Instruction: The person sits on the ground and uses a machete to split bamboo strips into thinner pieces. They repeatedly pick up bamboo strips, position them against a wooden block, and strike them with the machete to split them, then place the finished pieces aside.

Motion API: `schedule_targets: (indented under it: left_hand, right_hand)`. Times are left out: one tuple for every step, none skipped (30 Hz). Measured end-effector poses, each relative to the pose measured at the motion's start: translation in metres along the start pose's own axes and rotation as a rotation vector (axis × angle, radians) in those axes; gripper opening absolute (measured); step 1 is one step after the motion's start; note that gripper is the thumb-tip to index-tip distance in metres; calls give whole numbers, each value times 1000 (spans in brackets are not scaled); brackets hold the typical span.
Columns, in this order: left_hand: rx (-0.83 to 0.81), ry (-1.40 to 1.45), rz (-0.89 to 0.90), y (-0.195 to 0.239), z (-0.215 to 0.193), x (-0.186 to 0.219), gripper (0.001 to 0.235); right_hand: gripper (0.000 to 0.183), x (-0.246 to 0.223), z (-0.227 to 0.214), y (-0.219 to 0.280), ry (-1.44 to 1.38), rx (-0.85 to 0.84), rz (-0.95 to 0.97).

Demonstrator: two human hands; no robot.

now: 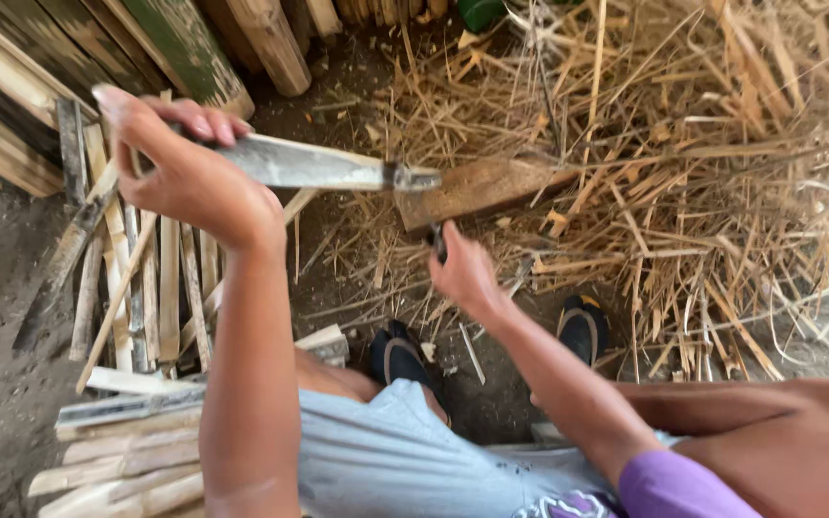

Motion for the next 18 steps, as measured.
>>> schedule_targets:
  left_hand:
    - [-55, 4, 7, 1, 3, -1, 35]
    - [-110, 8, 15, 4, 6, -5, 33]
    - [-106, -9, 16, 8, 1, -5, 33]
    - [-102, -27, 17, 10, -4, -6, 33]
    - [-103, -34, 16, 11, -8, -7, 34]
    - [-90, -16, 10, 10, -12, -6, 35]
    - [-75, 6, 1, 8, -14, -8, 36]
    - [-59, 28, -7, 6, -16, -9, 37]
    - [-60, 28, -3, 2, -15, -8, 37]
    - [-60, 28, 2, -2, -15, -7, 37]
    - [-55, 31, 8, -2, -14, -8, 37]
    - [-72, 24, 12, -1, -10, -11, 33]
    - [-91, 12, 19, -1, -9, -12, 30]
    - [-110, 0, 26, 0, -7, -14, 27]
    - [-99, -41, 29, -2, -4, -20, 23]
    - [-88, -81, 33, -3, -3, -26, 19]
    - [-73, -150, 19, 1, -9, -26, 15]
    - [-57, -147, 27, 0, -16, -23, 16]
  right_hand:
    - [29, 5, 9, -5, -59, -126, 58]
    - [28, 5, 4, -11, -28, -60, 16]
    - [27, 5, 7, -9, -6, -18, -22]
    - [26, 7, 11, -7, 15, 25, -59]
    - [33, 18, 16, -9, 65, 45, -7]
    - [41, 31, 21, -12, 115, 65, 45]
    - [50, 47, 22, -17, 170, 86, 99]
    - [48, 59, 29, -21, 204, 45, 95]
    - [47, 67, 37, -27, 233, 7, 94]
    - [46, 73, 45, -30, 262, -32, 93]
    - [45, 82, 47, -33, 237, -38, 98]
    - [44, 90, 49, -36, 212, -45, 104]
    - [43, 93, 53, -36, 184, -54, 105]
    - [42, 100, 61, -36, 176, -132, 172]
    - [41, 109, 63, -43, 171, -197, 232]
    - [41, 119, 63, -51, 167, -261, 292]
    - [50, 115, 69, -43, 157, -245, 254]
    - [59, 114, 76, -35, 147, -228, 216]
Point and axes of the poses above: each hand's wrist, its own y-axis away from the middle knuckle, its own z-axis out of the palm, x = y × z, the point moved 8 cm from there along -y, towards the middle knuckle, and after that the axes turned 15 degrees about y, right-handed, at the moved point
